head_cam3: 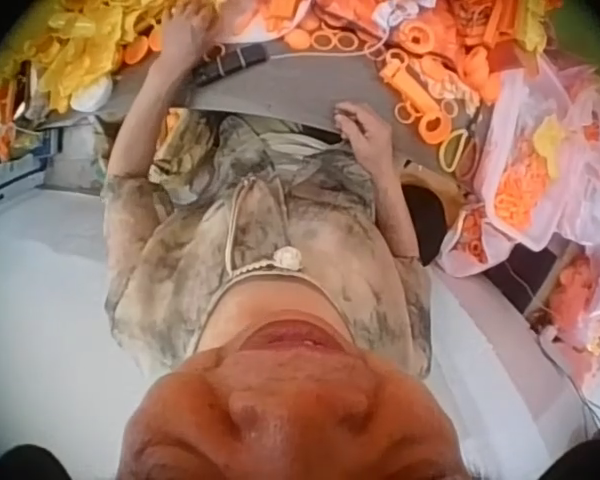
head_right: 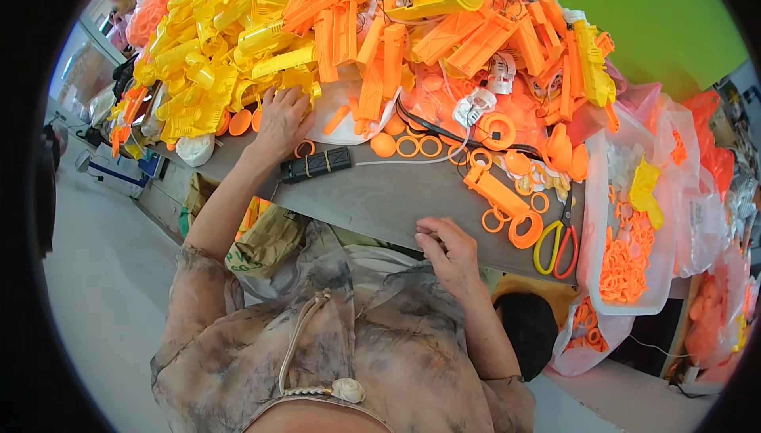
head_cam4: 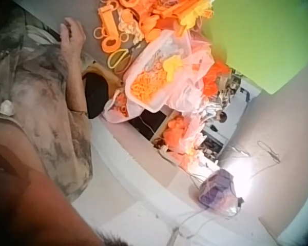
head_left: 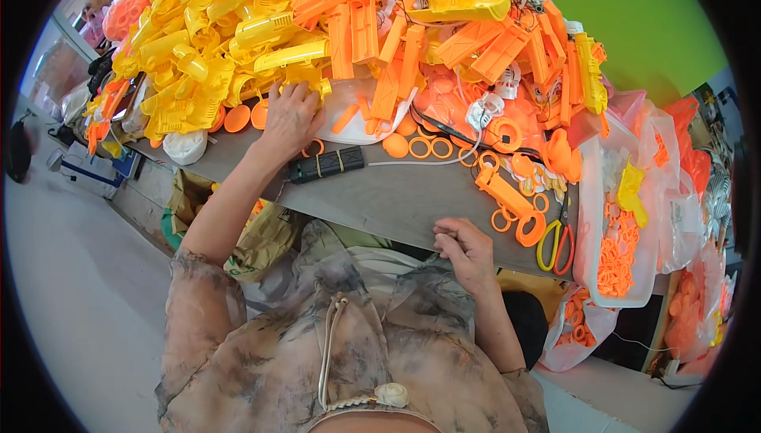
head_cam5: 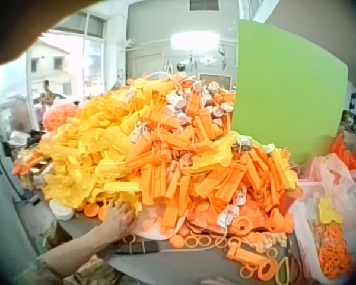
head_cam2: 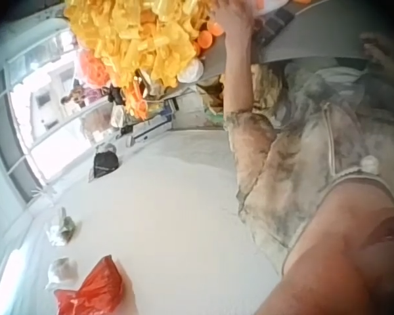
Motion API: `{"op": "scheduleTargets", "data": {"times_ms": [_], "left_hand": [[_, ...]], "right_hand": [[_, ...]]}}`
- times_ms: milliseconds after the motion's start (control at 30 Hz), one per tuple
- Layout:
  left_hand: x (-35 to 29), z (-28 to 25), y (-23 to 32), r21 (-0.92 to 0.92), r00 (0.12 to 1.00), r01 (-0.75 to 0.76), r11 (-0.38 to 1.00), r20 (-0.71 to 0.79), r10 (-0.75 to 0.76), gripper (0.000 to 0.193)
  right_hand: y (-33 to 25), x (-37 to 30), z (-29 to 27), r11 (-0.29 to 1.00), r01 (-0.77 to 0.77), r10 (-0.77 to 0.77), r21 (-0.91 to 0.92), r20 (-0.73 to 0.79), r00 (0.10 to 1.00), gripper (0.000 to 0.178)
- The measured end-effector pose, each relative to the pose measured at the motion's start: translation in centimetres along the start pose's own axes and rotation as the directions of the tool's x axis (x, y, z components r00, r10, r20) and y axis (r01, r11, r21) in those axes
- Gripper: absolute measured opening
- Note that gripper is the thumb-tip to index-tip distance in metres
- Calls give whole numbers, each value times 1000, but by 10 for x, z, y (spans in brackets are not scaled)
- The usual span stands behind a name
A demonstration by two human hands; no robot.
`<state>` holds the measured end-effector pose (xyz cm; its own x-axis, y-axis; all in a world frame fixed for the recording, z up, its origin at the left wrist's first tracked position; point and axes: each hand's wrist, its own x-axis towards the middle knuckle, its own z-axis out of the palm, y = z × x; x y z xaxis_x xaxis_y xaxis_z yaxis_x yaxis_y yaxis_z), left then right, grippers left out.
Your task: Assembling various plastic components and internal parts of toy guns.
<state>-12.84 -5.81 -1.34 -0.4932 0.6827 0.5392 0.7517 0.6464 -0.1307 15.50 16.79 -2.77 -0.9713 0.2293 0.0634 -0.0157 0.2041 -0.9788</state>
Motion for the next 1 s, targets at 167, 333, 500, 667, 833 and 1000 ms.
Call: {"op": "scheduleTargets", "data": {"times_ms": [167,333,500,667,833,1000], "left_hand": [[0,-7,-1,-45,999,-18,999,-48,16,16],[3,-10,7,7,995,97,995,-1,-97,25],[4,-20,7,-110,994,58,992,-86,-68,33],[24,-40,-12,-183,954,153,971,-228,-194,43],[37,-30,-41,-80,966,127,989,-218,-142,51],[37,-23,-56,-94,997,49,994,-50,-54,45]], "right_hand": [[2,-1,1,1000,5,-5,-1,-6,1000,16],[4,0,1,998,27,-26,-55,13,1000,16],[5,-2,0,1000,5,-5,11,-13,1000,14],[2,-1,-1,1000,-22,22,7,-1,1000,15],[-10,-2,-12,994,-51,52,97,-9,999,16],[-55,7,-72,941,-5,-47,-337,-146,988,17]]}}
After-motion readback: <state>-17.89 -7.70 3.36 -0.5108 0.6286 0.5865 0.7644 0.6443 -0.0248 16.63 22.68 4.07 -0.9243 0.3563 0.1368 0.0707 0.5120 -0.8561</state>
